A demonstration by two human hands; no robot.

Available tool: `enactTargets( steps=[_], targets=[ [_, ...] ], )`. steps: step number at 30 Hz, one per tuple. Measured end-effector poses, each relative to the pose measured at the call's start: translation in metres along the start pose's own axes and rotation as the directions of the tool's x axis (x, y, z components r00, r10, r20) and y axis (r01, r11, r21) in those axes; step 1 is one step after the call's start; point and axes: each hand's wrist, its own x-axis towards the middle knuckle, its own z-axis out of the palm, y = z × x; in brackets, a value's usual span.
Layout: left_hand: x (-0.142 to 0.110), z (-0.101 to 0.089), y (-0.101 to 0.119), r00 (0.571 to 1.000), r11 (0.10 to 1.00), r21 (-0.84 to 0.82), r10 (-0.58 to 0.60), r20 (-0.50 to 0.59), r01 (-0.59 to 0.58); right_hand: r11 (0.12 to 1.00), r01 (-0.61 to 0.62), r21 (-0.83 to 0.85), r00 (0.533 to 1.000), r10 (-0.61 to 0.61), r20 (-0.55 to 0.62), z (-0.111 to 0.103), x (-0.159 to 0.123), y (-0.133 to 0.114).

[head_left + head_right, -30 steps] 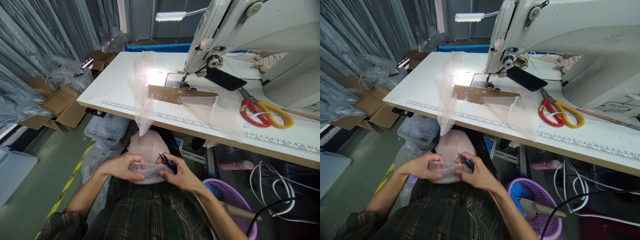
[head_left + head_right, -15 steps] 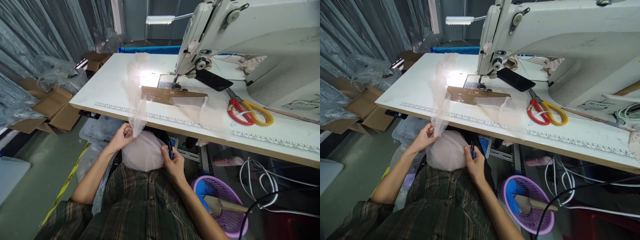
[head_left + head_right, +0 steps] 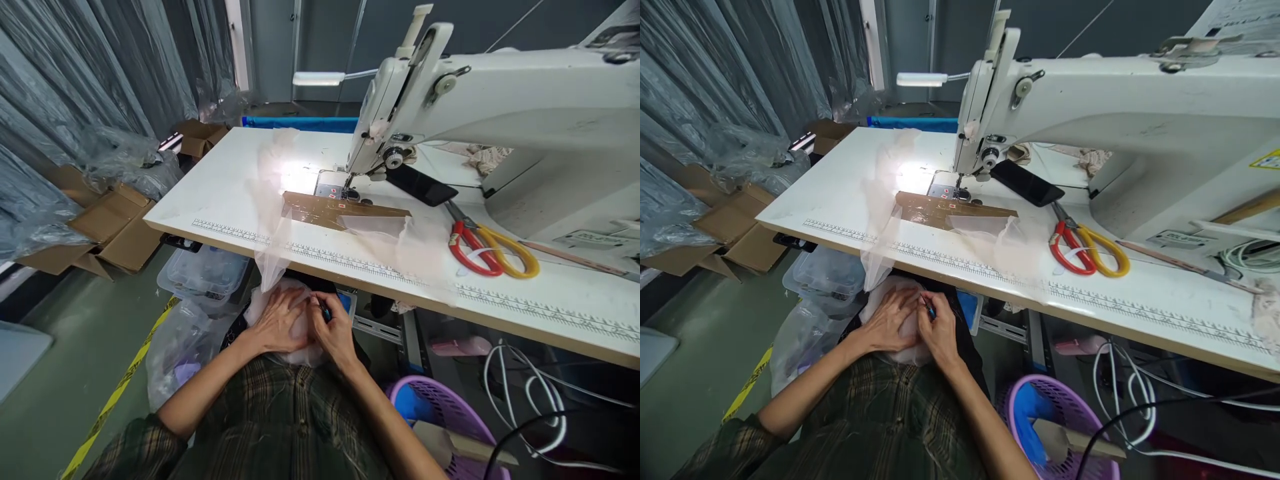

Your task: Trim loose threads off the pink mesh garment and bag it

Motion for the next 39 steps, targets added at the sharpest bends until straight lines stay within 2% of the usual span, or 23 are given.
enactTargets(
  steps=[3, 5, 10, 12, 14, 16, 19, 21, 23, 25, 27, 30, 33, 35, 39],
  targets=[
    [-0.003, 0.007, -0.009, 0.999, 0.997, -0.054, -0.051, -0.011, 0.050, 0.960, -0.244, 0.140, 0.969, 0.246, 0.000, 0.019, 0.007, 0.019],
    [-0.005, 0.011, -0.014, 0.995, 0.992, -0.083, -0.094, -0.018, 0.092, 0.920, -0.339, 0.196, 0.937, 0.350, -0.023, 0.028, 0.006, 0.033],
    [-0.009, 0.019, -0.021, 0.989, 0.981, -0.142, -0.137, -0.048, 0.129, 0.873, -0.414, 0.257, 0.902, 0.432, -0.016, 0.034, -0.005, 0.047],
    [-0.010, 0.019, -0.022, 0.987, 0.975, -0.198, -0.127, -0.101, 0.105, 0.855, -0.432, 0.288, 0.892, 0.452, -0.006, 0.032, -0.006, 0.045],
    [-0.014, 0.017, -0.024, 0.969, 0.959, -0.271, -0.138, -0.203, 0.080, 0.838, -0.441, 0.321, 0.885, 0.465, 0.002, 0.029, -0.005, 0.041],
    [-0.019, 0.011, -0.024, 0.919, 0.930, -0.353, -0.224, -0.323, 0.103, 0.829, -0.437, 0.349, 0.886, 0.463, 0.012, 0.022, -0.004, 0.036],
    [-0.025, -0.006, -0.024, 0.785, 0.828, -0.547, -0.420, -0.456, 0.125, 0.836, -0.392, 0.384, 0.912, 0.408, 0.041, 0.006, -0.001, 0.024],
    [-0.024, -0.020, -0.021, 0.711, 0.728, -0.684, -0.508, -0.485, 0.053, 0.861, -0.352, 0.367, 0.933, 0.355, 0.062, -0.005, 0.002, 0.012],
    [-0.019, -0.036, -0.018, 0.691, 0.630, -0.776, -0.561, -0.456, -0.001, 0.898, -0.303, 0.320, 0.952, 0.297, 0.069, -0.013, 0.005, -0.003],
    [-0.010, -0.052, -0.012, 0.730, 0.570, -0.821, -0.578, -0.365, 0.041, 0.936, -0.227, 0.270, 0.974, 0.216, 0.070, -0.018, 0.008, -0.021],
    [-0.003, -0.065, -0.003, 0.764, 0.585, -0.794, -0.585, -0.271, 0.166, 0.965, -0.126, 0.230, 0.991, 0.112, 0.075, -0.020, 0.011, -0.039],
    [-0.001, -0.076, 0.011, 0.804, 0.738, -0.604, -0.538, -0.255, 0.302, 0.982, 0.037, 0.184, 0.992, -0.059, 0.114, -0.019, 0.011, -0.062],
    [-0.014, -0.071, 0.027, 0.889, 0.878, -0.391, -0.389, -0.242, 0.277, 0.979, 0.140, 0.147, 0.969, -0.166, 0.181, -0.016, 0.005, -0.074],
    [-0.028, -0.061, 0.037, 0.926, 0.915, -0.319, -0.319, -0.203, 0.245, 0.985, 0.133, 0.112, 0.963, -0.156, 0.221, -0.011, -0.001, -0.076],
    [-0.052, -0.042, 0.053, 0.949, 0.932, -0.304, -0.260, -0.176, 0.199, 1.000, 0.014, -0.003, 0.970, -0.012, 0.243, 0.001, -0.014, -0.071]
  ],
)
